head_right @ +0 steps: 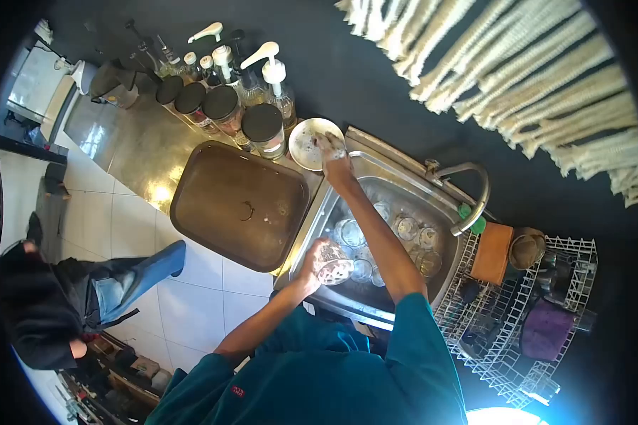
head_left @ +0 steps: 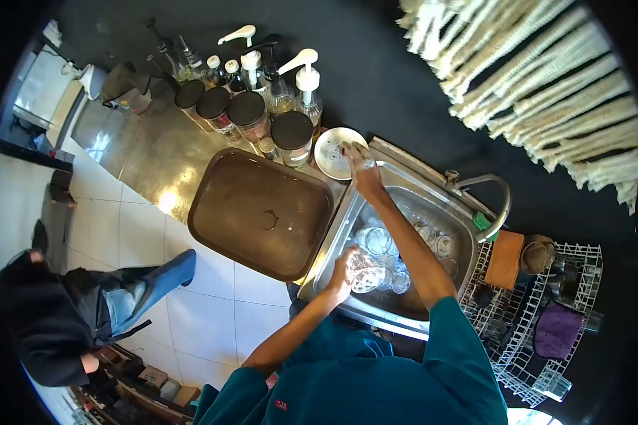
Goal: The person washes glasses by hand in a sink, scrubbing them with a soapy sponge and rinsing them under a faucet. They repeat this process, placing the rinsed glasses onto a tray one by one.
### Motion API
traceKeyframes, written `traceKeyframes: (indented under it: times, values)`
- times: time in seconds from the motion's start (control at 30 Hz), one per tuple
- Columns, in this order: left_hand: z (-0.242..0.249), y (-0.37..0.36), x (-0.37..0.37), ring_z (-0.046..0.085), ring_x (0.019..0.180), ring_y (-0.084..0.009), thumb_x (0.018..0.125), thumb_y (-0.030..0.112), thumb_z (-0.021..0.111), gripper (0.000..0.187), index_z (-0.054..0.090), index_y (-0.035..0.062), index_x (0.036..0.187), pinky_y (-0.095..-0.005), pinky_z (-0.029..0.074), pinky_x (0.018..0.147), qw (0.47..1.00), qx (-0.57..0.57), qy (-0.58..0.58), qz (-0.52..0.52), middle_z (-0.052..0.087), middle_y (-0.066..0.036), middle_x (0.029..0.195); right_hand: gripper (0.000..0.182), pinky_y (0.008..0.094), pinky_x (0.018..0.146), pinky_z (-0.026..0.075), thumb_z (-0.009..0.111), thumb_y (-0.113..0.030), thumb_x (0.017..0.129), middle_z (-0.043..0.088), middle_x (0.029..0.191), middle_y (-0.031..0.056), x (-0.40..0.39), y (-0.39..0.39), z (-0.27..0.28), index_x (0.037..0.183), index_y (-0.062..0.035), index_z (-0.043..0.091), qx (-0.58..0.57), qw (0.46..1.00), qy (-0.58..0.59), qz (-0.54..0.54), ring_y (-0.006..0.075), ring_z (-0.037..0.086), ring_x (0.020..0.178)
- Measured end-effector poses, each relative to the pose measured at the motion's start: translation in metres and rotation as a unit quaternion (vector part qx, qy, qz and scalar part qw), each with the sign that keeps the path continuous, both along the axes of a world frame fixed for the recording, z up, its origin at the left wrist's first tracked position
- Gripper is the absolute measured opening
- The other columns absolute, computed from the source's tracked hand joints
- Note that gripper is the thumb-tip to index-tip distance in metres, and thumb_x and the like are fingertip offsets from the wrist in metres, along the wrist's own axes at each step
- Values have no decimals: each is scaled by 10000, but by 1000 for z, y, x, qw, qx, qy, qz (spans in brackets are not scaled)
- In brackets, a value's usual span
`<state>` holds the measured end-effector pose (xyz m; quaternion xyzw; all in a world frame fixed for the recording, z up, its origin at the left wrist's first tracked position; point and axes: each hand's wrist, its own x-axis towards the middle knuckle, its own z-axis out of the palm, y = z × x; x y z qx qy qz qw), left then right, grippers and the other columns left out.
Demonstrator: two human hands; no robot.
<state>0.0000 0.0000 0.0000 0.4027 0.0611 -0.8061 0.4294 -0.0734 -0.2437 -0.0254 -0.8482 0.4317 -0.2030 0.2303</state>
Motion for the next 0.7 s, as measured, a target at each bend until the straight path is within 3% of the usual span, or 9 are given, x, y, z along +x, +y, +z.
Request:
traceKeyframes:
  times: [0.07,0.1,0.2,0.23,0.3,0.43,0.57,0.63,0.7]
  values:
    - [25,18,-26,626,850,-211,873,346,517,298,521,94,1032,-363,535,741,1000,-9,5,13,599,-90,902,617,582,989,312,627,-175,753,364,1361,199,-14,14,11,1329,-146,404,-42,994,56,-82,393,371,1233]
    - [-2,-22,51,626,850,-211,873,346,517,298,521,94,1032,-363,535,741,999,-27,-42,14,599,-90,902,617,582,989,312,627,-175,753,364,1361,199,69,-27,-6,1329,-146,404,-56,995,8,-83,393,371,1233]
    - [-2,-12,32,613,884,-205,873,357,514,305,525,94,1028,-336,524,767,999,-37,10,-20,611,-93,935,665,590,989,296,656,-119,704,365,1354,220,53,-16,-2,1319,-138,404,-50,981,184,-45,421,366,1231]
    - [-2,-12,33,613,884,-205,873,357,514,305,525,94,1028,-336,524,767,999,-33,13,-21,611,-93,935,665,590,989,296,656,-119,704,365,1354,220,52,-19,-7,1319,-138,404,-46,980,187,-46,421,366,1231]
    - [-1,-18,39,635,795,-184,897,307,498,269,537,64,1007,-328,556,702,1000,-14,-1,-15,609,-80,874,668,597,994,287,660,-96,689,351,1368,225,54,-32,-13,1309,-144,415,0,965,264,-6,431,345,1248]
    - [2,-26,49,596,858,-215,853,402,530,372,503,91,1056,-360,529,692,997,-52,-27,-57,601,-103,971,617,541,1025,291,635,-80,716,331,1375,250,48,-44,-39,1289,-87,409,-130,971,201,31,409,377,1237]
    - [6,-31,56,591,848,-210,861,395,524,364,512,83,1049,-358,526,670,996,-48,-27,-74,599,-96,971,590,466,1034,313,637,-114,745,365,1349,253,53,-45,-13,1285,-62,404,-14,971,236,-20,409,385,1228]
    - [2,-29,60,587,836,-198,861,402,522,369,539,71,1023,-345,521,680,996,-48,-3,-79,599,-89,953,529,460,953,382,612,-109,753,517,1156,225,48,-33,1,1256,-68,457,-177,976,106,-66,387,505,1081]
    - [6,-30,61,586,822,-186,857,418,524,386,559,62,1000,-336,516,688,996,-41,-1,-74,599,-85,933,439,452,899,428,610,-123,764,517,1167,200,42,-34,13,1189,-91,508,-218,970,91,-54,367,533,1048]
